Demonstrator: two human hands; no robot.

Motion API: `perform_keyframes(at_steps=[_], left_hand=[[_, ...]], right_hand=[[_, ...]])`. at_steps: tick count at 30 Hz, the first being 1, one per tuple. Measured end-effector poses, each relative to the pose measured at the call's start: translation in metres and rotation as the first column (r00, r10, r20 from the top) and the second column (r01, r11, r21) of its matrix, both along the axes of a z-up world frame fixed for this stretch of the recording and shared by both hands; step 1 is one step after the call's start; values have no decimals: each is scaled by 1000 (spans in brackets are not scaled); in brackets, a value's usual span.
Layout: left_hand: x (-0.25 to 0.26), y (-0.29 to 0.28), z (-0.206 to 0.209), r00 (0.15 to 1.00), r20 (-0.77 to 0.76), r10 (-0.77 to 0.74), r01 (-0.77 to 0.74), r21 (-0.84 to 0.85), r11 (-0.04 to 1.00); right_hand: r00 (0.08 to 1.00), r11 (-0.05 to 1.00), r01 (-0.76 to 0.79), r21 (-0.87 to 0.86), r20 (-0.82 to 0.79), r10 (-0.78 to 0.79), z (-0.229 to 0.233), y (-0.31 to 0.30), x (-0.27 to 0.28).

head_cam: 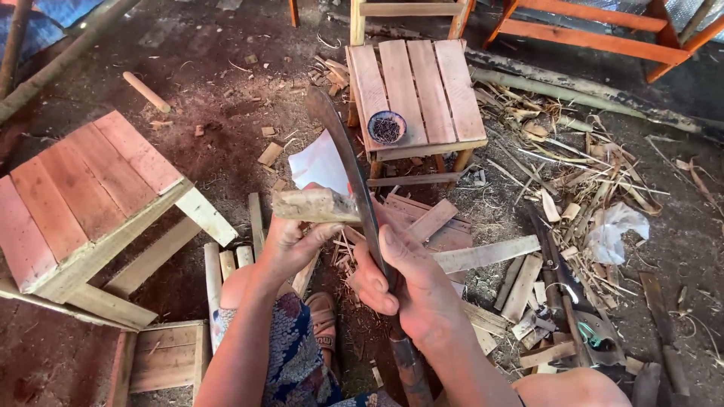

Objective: Shaping the edge of a wooden plank by shaving it with a curved blade in a workshop setting.

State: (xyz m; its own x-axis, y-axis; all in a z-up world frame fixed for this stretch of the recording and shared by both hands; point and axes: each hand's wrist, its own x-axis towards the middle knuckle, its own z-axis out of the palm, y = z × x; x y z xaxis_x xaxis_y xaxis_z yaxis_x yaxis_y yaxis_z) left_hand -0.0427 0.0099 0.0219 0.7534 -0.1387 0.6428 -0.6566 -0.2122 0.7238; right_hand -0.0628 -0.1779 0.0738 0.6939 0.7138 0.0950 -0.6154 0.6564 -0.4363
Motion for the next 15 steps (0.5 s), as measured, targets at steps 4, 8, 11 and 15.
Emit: perform_keyframes(at_steps=[4, 8, 11, 15], left_hand=[[-3, -1, 2, 999, -8, 32, -32, 26, 999], [-2, -4, -3, 995, 66, 73, -76, 42, 996], [-1, -15, 6, 997, 73, 22, -24, 24, 999], [-1, -24, 1, 994, 101, -39, 46, -70, 996]], right_hand=[[988, 972, 152, -177, 35, -148, -5, 4, 1], [965, 947, 241, -214, 154, -211, -3, 1, 2], [947, 928, 289, -236, 212, -241, -6, -8, 2], [838, 801, 513, -308, 384, -389, -47, -21, 16]])
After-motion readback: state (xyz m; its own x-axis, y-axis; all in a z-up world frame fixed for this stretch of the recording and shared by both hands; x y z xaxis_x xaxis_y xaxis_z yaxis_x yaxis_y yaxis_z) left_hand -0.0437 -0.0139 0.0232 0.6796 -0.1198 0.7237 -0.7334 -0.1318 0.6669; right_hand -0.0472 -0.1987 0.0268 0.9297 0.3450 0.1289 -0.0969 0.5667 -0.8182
